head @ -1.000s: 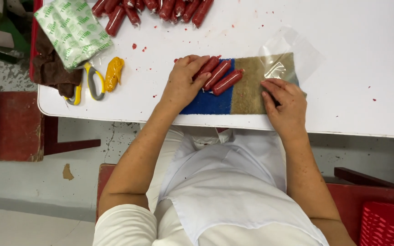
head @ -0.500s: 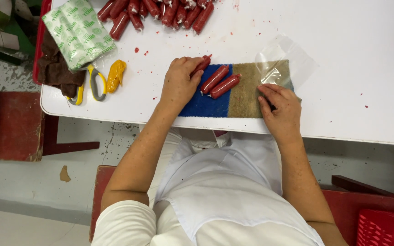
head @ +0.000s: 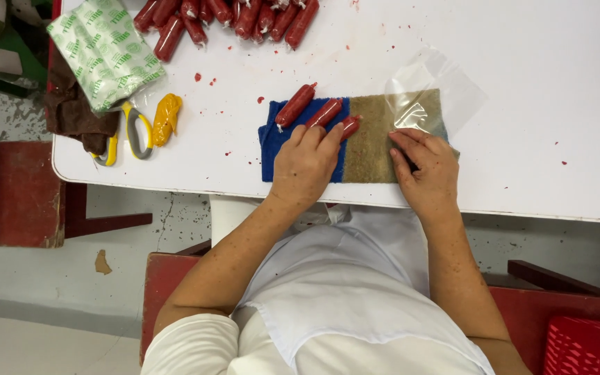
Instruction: The person places processed meat sticks into a plastic pouch, inserts a label, and then sets the filled pouch aside.
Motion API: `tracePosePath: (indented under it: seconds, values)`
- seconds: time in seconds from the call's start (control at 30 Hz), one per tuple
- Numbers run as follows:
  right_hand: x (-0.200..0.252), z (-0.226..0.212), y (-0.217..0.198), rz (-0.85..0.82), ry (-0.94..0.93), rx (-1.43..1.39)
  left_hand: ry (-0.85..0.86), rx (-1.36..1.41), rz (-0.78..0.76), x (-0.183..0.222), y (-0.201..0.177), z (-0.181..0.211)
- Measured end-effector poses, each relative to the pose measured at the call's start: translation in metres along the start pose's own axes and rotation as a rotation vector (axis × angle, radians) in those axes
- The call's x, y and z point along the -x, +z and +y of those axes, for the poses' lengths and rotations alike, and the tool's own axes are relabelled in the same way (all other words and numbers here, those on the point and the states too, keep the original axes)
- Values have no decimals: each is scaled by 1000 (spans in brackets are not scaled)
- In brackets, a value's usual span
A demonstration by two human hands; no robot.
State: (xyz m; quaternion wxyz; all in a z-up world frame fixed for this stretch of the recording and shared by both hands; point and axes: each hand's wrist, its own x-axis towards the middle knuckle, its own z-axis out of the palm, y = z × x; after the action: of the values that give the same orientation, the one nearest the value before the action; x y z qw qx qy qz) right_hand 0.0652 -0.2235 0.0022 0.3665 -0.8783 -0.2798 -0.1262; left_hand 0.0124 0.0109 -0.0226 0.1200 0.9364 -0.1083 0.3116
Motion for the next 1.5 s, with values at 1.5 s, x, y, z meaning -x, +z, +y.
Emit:
tracePosePath:
  seconds: [1.5]
  values:
    - [-3,-6,-4,-16,18,-10,-158,144,-376,-78,-24,-67]
